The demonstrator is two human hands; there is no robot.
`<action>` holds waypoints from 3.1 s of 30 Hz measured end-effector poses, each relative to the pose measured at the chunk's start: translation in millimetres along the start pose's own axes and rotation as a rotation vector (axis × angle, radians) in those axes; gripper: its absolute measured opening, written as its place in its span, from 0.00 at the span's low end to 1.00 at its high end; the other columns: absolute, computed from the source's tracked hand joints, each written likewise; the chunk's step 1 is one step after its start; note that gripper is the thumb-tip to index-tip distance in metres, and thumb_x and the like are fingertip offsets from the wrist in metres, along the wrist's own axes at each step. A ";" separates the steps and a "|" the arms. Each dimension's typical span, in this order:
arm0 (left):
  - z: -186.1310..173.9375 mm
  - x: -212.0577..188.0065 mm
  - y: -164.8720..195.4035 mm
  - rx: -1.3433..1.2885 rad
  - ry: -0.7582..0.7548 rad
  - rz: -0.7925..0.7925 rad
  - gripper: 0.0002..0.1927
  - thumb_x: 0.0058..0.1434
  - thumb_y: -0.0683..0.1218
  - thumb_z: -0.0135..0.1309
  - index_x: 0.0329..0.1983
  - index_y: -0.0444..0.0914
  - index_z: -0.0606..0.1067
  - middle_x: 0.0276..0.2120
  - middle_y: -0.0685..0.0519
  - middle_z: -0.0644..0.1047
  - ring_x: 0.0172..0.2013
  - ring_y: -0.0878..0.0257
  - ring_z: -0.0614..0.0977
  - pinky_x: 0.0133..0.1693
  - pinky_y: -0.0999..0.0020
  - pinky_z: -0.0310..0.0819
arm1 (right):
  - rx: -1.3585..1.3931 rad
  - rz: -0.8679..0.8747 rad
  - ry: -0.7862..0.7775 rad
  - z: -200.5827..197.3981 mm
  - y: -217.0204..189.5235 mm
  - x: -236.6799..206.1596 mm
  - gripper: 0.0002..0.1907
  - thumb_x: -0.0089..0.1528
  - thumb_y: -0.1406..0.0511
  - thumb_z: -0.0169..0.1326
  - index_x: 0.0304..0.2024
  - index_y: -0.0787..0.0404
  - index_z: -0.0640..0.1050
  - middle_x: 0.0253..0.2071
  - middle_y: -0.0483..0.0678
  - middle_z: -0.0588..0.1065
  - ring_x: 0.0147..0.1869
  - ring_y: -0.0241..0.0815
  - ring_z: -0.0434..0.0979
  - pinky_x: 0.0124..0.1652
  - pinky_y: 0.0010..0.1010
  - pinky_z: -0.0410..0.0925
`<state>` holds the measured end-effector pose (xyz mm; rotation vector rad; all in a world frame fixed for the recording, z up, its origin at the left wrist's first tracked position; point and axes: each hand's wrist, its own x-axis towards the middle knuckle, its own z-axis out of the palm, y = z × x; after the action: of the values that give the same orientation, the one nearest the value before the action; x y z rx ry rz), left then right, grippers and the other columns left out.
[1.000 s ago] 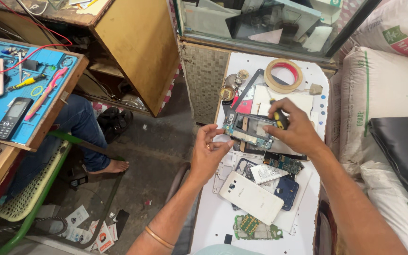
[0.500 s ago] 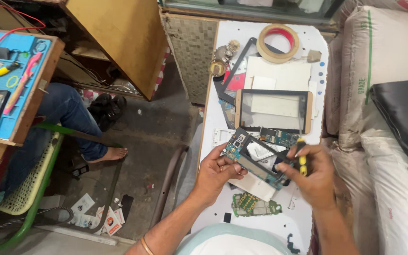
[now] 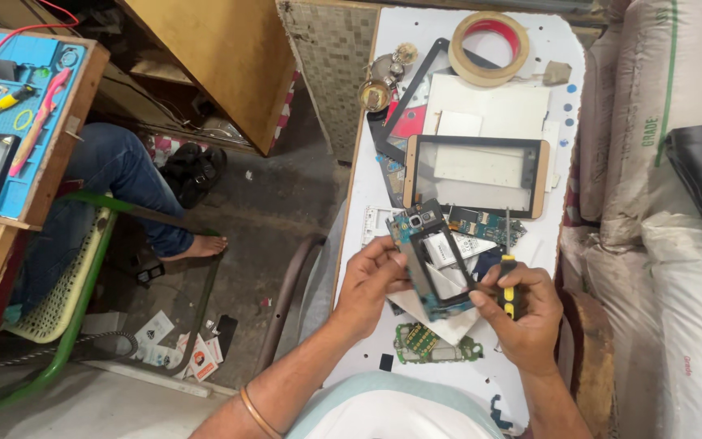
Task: The person sits at a workbench repairing a disassembled smartphone, using a screwdriver to work on the phone's motherboard and small internal components. They lift and reposition the board, handle the battery and mid-frame, and manipulate the phone chassis while continuing the repair.
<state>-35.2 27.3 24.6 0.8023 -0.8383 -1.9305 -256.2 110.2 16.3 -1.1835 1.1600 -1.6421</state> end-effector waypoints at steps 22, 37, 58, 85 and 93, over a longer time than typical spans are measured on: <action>-6.8 -0.2 46.2 0.255 -0.262 -0.160 0.28 0.58 0.37 0.61 0.63 0.33 0.71 0.46 0.55 0.82 0.47 0.67 0.84 0.47 0.73 0.83 | 0.459 0.127 0.105 0.4 -0.4 4.6 0.17 0.62 0.77 0.60 0.46 0.58 0.68 0.42 0.51 0.77 0.41 0.39 0.81 0.35 0.28 0.74; -32.0 -21.5 -0.7 0.179 -0.115 0.024 0.27 0.68 0.40 0.54 0.70 0.33 0.65 0.40 0.47 0.82 0.37 0.66 0.83 0.34 0.71 0.83 | 0.230 0.143 0.053 -5.5 1.1 -6.4 0.15 0.63 0.78 0.58 0.48 0.63 0.69 0.44 0.52 0.76 0.43 0.36 0.80 0.40 0.27 0.76; -23.3 -27.6 17.2 0.913 -0.058 0.366 0.52 0.47 0.50 0.77 0.73 0.38 0.64 0.44 0.50 0.85 0.34 0.69 0.85 0.31 0.77 0.79 | 0.291 0.232 0.052 -12.3 -1.4 -3.1 0.16 0.64 0.78 0.55 0.51 0.64 0.69 0.50 0.53 0.74 0.48 0.39 0.80 0.45 0.33 0.78; 9.0 8.4 27.2 0.013 0.069 -0.034 0.13 0.69 0.47 0.54 0.51 0.34 0.71 0.33 0.49 0.81 0.28 0.59 0.87 0.28 0.70 0.82 | 0.462 0.134 0.074 -32.0 -3.1 0.6 0.18 0.66 0.68 0.63 0.54 0.62 0.70 0.53 0.58 0.75 0.48 0.45 0.82 0.46 0.37 0.76; -3.1 8.1 10.0 -0.048 0.026 0.004 0.15 0.73 0.48 0.49 0.57 0.36 0.65 0.38 0.44 0.83 0.35 0.58 0.87 0.36 0.69 0.84 | 0.352 0.231 0.034 -30.6 9.9 -5.4 0.14 0.68 0.70 0.59 0.53 0.62 0.70 0.40 0.54 0.78 0.41 0.48 0.83 0.40 0.36 0.75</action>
<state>-31.7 15.3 29.1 0.7950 -0.7750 -1.9252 -283.5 119.4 1.0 -0.7723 0.9399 -1.6106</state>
